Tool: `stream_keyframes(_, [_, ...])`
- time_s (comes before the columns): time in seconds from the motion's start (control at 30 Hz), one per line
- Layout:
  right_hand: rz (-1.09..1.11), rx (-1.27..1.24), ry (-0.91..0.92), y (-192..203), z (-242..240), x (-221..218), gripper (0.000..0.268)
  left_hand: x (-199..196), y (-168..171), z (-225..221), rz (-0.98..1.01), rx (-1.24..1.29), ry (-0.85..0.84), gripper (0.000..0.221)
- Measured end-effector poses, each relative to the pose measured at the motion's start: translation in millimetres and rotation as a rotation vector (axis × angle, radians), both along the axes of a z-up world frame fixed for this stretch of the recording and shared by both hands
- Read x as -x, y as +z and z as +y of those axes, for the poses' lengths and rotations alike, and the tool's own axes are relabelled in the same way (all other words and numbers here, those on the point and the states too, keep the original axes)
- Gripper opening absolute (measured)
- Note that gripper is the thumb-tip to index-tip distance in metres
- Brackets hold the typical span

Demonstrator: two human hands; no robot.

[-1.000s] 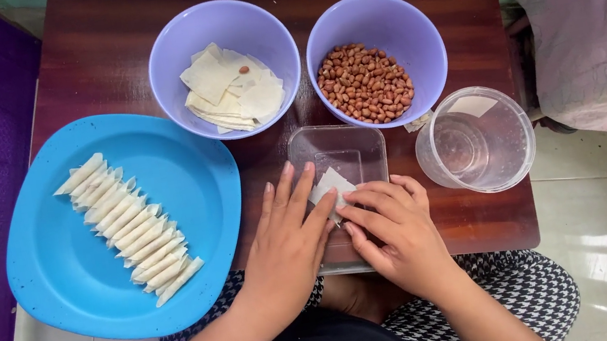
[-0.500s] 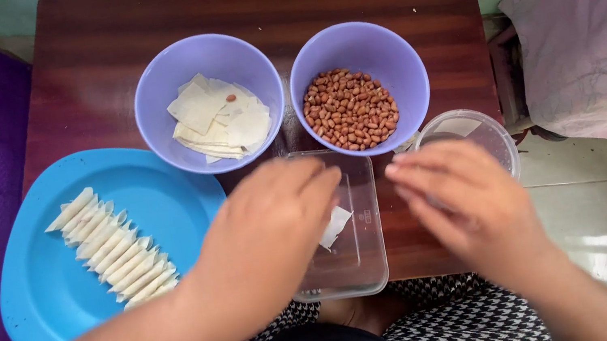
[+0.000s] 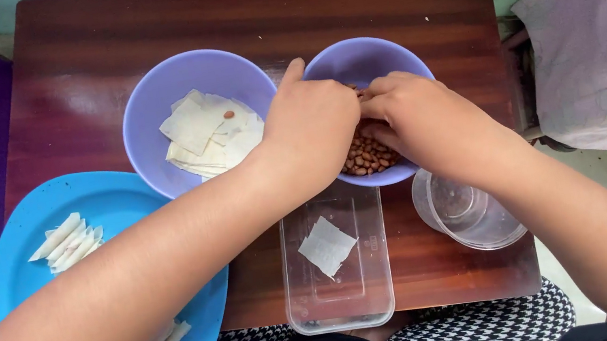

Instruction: Rolling peanuts into small wrappers to create individual snacks

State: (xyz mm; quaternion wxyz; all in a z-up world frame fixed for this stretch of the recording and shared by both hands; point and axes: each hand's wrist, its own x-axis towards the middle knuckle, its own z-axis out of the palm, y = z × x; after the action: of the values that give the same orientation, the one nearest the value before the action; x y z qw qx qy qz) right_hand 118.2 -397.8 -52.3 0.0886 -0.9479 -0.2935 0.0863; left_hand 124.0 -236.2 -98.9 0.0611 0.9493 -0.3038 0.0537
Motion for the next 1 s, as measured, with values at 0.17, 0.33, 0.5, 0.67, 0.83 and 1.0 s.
stream_keyframes(0.17, [0.045, 0.026, -0.008, -10, 2, -5, 0.019, -6, -4, -2, 0.067, 0.009, -0.015, 0.01])
stream_keyframes(0.33, [0.031, 0.003, -0.006, -13, 1, -4, 0.013, -9, -8, -4, 0.055, 0.049, 0.004, 0.009])
stream_keyframes(0.5, [-0.091, -0.128, -0.027, -7, -9, 7, 0.015, 2, 6, 1, -0.058, 0.082, -0.011, 0.007])
stream_keyframes(0.67, [-0.288, -0.401, 0.023, 22, -19, 47, 0.011, 40, 52, 22, -0.233, 0.313, -0.12, 0.01])
stream_keyframes(0.83, [-0.328, -0.425, 0.041, 50, -4, 119, 0.015, 118, 95, 47, -0.157, 0.477, -0.149, 0.02])
stream_keyframes(1.0, [-0.192, -0.749, 0.147, 4, 13, 169, 0.019, 194, 73, 61, 0.073, 0.581, -0.008, 0.01])
